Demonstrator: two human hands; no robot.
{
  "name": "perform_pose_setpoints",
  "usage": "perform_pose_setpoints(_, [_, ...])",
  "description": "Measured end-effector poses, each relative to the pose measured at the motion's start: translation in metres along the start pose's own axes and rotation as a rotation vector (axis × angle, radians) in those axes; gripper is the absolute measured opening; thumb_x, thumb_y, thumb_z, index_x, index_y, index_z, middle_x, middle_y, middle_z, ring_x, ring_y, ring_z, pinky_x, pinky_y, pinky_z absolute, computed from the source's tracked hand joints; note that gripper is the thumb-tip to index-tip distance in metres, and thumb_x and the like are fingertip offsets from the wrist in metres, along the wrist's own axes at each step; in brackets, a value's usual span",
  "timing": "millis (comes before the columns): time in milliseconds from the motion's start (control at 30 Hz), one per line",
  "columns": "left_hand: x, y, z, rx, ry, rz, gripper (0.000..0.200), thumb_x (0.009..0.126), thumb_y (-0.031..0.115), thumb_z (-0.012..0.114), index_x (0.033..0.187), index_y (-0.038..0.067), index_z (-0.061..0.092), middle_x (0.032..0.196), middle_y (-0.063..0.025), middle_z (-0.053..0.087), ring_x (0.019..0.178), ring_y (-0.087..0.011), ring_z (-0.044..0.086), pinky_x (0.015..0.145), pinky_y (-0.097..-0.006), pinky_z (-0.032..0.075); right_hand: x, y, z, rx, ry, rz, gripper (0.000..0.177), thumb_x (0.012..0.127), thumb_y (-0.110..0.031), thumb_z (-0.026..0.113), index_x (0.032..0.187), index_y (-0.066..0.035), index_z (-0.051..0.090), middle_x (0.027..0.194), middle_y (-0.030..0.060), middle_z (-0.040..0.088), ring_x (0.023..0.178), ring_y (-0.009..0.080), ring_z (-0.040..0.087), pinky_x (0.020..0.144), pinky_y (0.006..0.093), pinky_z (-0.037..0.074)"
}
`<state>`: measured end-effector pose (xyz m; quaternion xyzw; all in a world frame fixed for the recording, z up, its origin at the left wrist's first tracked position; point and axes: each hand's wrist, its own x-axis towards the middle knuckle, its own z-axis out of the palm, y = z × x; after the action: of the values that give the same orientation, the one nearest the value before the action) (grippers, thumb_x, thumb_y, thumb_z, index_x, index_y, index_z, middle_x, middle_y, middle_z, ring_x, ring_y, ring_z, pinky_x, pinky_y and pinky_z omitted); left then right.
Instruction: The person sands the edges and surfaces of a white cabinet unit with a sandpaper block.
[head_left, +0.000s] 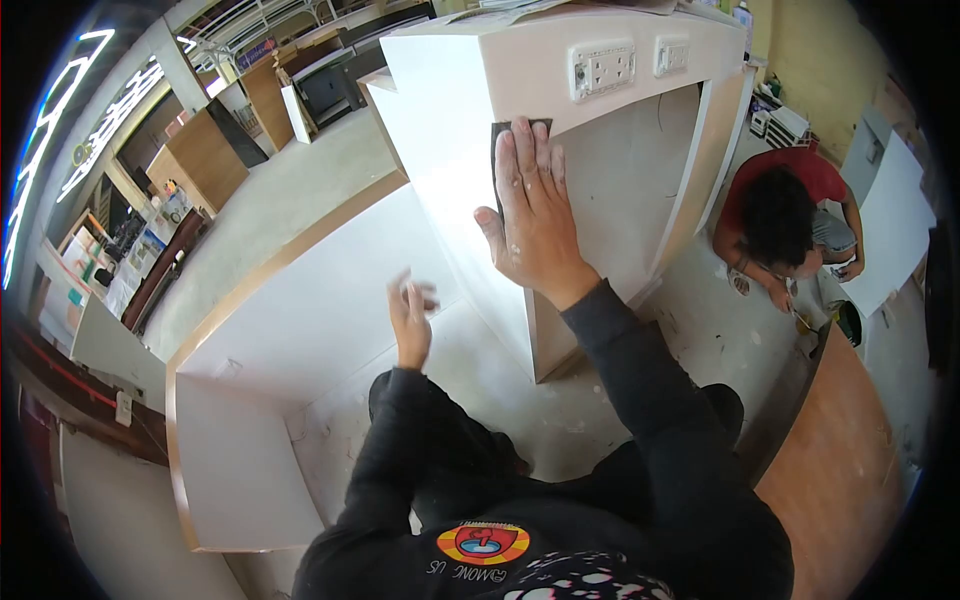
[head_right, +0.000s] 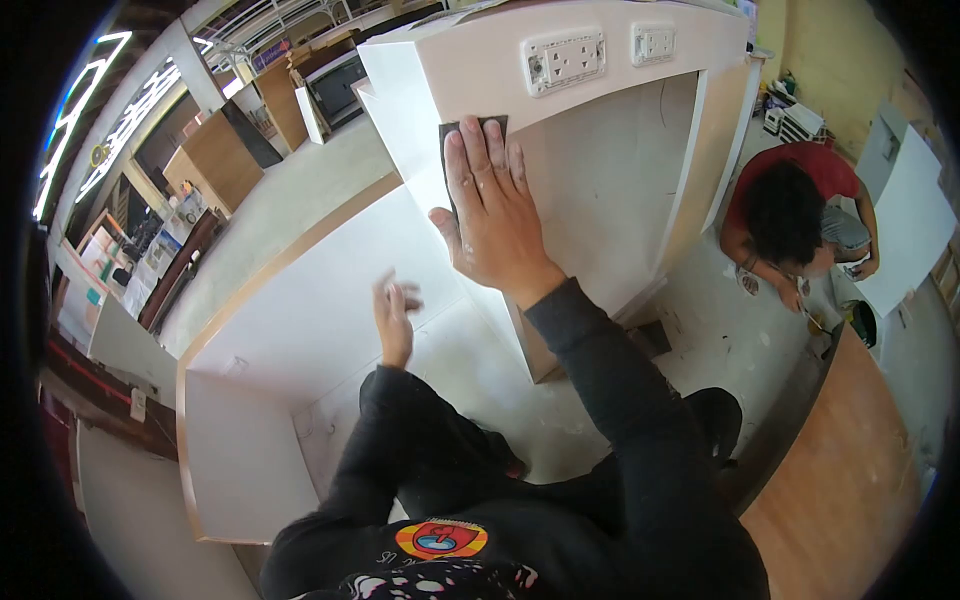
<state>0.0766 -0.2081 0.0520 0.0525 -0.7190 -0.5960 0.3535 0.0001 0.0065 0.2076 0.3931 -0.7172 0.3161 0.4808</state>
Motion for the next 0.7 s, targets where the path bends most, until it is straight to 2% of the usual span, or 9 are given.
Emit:
perform_pose_setpoints(33, [-0.015,-0.012,-0.005,0.068,-0.011,-0.154,0.043,0.108,0.031,0.041,0.136,0.0,0.041,0.092,-0.0102,0.064,0.066,-0.0128,0.057,0.063,-0.0265,0.046,0.005,-0.001,0.0,-0.007,0.002,0.004,0.078,0.09,-0.028,0.061,0.153,0.003,0.027,0.16,0.0266,0.022,0.148,0.0472,0.018,0.119,0.0571,0.014])
perform_pose_setpoints(100, [-0.014,-0.013,-0.013,0.022,-0.034,-0.226,0.044,0.108,0.032,0.039,0.138,0.001,0.039,0.092,-0.0099,0.064,0.065,-0.0128,0.058,0.061,-0.0259,0.045,0.028,-0.001,-0.002,-0.029,0.074,-0.048,0.076,0.091,-0.026,0.061,0.153,0.002,0.027,0.16,0.0254,0.022,0.148,0.0467,0.018,0.118,0.0585,0.014])
perform_pose_setpoints(200, [-0.007,-0.016,-0.015,0.05,0.002,-0.156,0.045,0.108,0.035,0.036,0.14,0.002,0.039,0.093,-0.0104,0.064,0.064,-0.0132,0.058,0.062,-0.0263,0.045,0.083,0.005,-0.018,-0.05,0.154,-0.129,0.077,0.09,-0.026,0.062,0.153,0.001,0.028,0.161,0.0232,0.022,0.148,0.0447,0.019,0.118,0.0595,0.014])
perform_pose_setpoints(300, [-0.005,-0.028,-0.017,-0.038,0.027,-0.275,0.047,0.108,0.037,0.034,0.14,0.003,0.039,0.093,-0.0106,0.064,0.064,-0.0138,0.059,0.061,-0.0265,0.045,0.055,0.004,-0.012,-0.011,0.1,-0.054,0.076,0.09,-0.024,0.061,0.154,-0.001,0.028,0.161,0.021,0.023,0.148,0.0429,0.02,0.117,0.0594,0.015])
perform_pose_setpoints(400, [-0.002,-0.032,-0.015,-0.044,0.019,-0.291,0.049,0.108,0.039,0.032,0.14,0.003,0.04,0.093,-0.0113,0.065,0.064,-0.0144,0.059,0.061,-0.0266,0.046,-0.002,0.001,0.008,0.008,0.057,0.016,0.076,0.09,-0.025,0.062,0.154,-0.002,0.028,0.161,0.0197,0.023,0.148,0.0422,0.02,0.116,0.0594,0.017])
perform_pose_setpoints(433, [-0.004,-0.034,-0.012,-0.047,0.022,-0.291,0.049,0.108,0.039,0.032,0.14,0.003,0.04,0.093,-0.0113,0.065,0.064,-0.0144,0.059,0.061,-0.0266,0.046,0.011,0.002,0.003,0.009,0.056,0.012,0.076,0.09,-0.025,0.062,0.154,-0.002,0.028,0.161,0.0197,0.023,0.148,0.0422,0.02,0.116,0.0594,0.017])
perform_pose_setpoints(533, [-0.002,-0.037,-0.014,-0.026,-0.006,-0.351,0.05,0.108,0.041,0.032,0.14,0.003,0.04,0.094,-0.0116,0.065,0.065,-0.0145,0.06,0.061,-0.0267,0.047,0.092,0.008,-0.014,-0.052,0.225,-0.096,0.078,0.089,-0.026,0.063,0.153,0.001,0.026,0.161,0.0216,0.022,0.148,0.0429,0.02,0.116,0.061,0.018])
perform_pose_setpoints(633, [-0.007,-0.04,-0.014,-0.006,-0.035,-0.353,0.051,0.108,0.042,0.031,0.14,0.003,0.04,0.095,-0.0119,0.065,0.066,-0.0145,0.06,0.061,-0.0265,0.047,0.071,0.001,-0.008,0.011,0.193,-0.034,0.079,0.088,-0.024,0.064,0.153,0.002,0.026,0.16,0.0242,0.022,0.147,0.045,0.02,0.116,0.0615,0.017])
perform_pose_setpoints(700, [-0.004,-0.043,-0.016,-0.032,-0.009,-0.39,0.052,0.108,0.044,0.029,0.141,0.004,0.039,0.096,-0.0122,0.065,0.067,-0.015,0.061,0.061,-0.0267,0.047,0.009,-0.005,0.014,0.016,0.104,-0.006,0.082,0.086,-0.024,0.065,0.152,0.006,0.026,0.158,0.0297,0.021,0.146,0.049,0.019,0.116,0.0613,0.014])
